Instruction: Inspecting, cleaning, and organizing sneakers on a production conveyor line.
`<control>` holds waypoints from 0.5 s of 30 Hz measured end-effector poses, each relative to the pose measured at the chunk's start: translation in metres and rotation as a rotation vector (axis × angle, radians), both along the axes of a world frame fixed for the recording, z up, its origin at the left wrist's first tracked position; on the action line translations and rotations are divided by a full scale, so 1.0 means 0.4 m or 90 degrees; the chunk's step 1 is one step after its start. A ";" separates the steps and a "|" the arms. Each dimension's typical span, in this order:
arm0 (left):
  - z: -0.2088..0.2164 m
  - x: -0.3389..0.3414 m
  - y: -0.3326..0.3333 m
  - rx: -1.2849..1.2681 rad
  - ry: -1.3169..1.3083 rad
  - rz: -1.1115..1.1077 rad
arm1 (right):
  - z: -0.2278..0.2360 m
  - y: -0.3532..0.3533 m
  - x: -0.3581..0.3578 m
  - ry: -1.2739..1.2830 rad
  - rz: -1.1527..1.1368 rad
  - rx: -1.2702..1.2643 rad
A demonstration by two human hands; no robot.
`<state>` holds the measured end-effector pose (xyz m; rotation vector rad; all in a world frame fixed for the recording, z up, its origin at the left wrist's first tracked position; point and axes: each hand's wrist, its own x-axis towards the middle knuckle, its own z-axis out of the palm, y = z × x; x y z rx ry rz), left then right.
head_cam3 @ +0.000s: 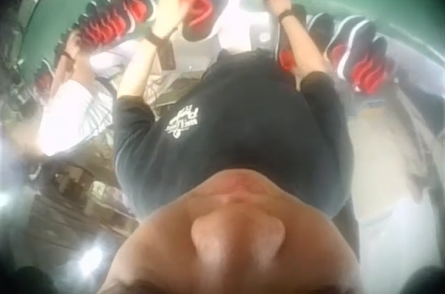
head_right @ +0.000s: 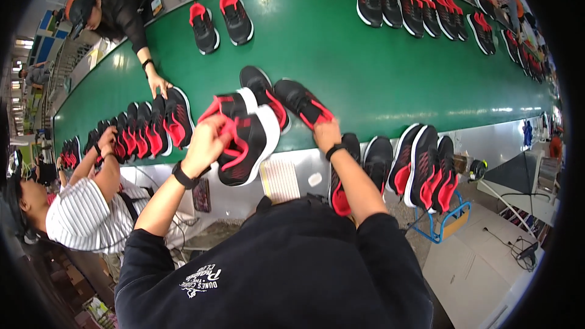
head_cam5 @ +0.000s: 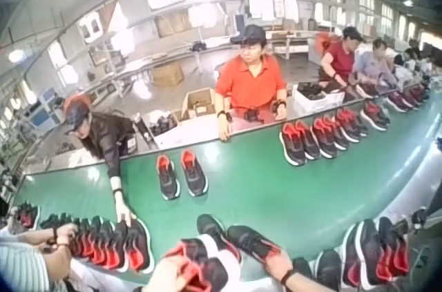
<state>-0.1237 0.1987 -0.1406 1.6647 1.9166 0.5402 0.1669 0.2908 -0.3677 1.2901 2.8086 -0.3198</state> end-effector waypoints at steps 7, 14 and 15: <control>0.005 -0.026 0.617 0.263 0.042 0.109 | -0.003 -0.058 -0.133 0.248 -0.118 -0.103; -0.076 0.019 0.561 0.424 -0.149 0.051 | 0.130 0.012 -0.059 0.375 -0.164 -0.112; -0.162 0.013 0.488 0.404 -0.141 0.079 | 0.143 0.026 -0.045 0.357 -0.200 -0.154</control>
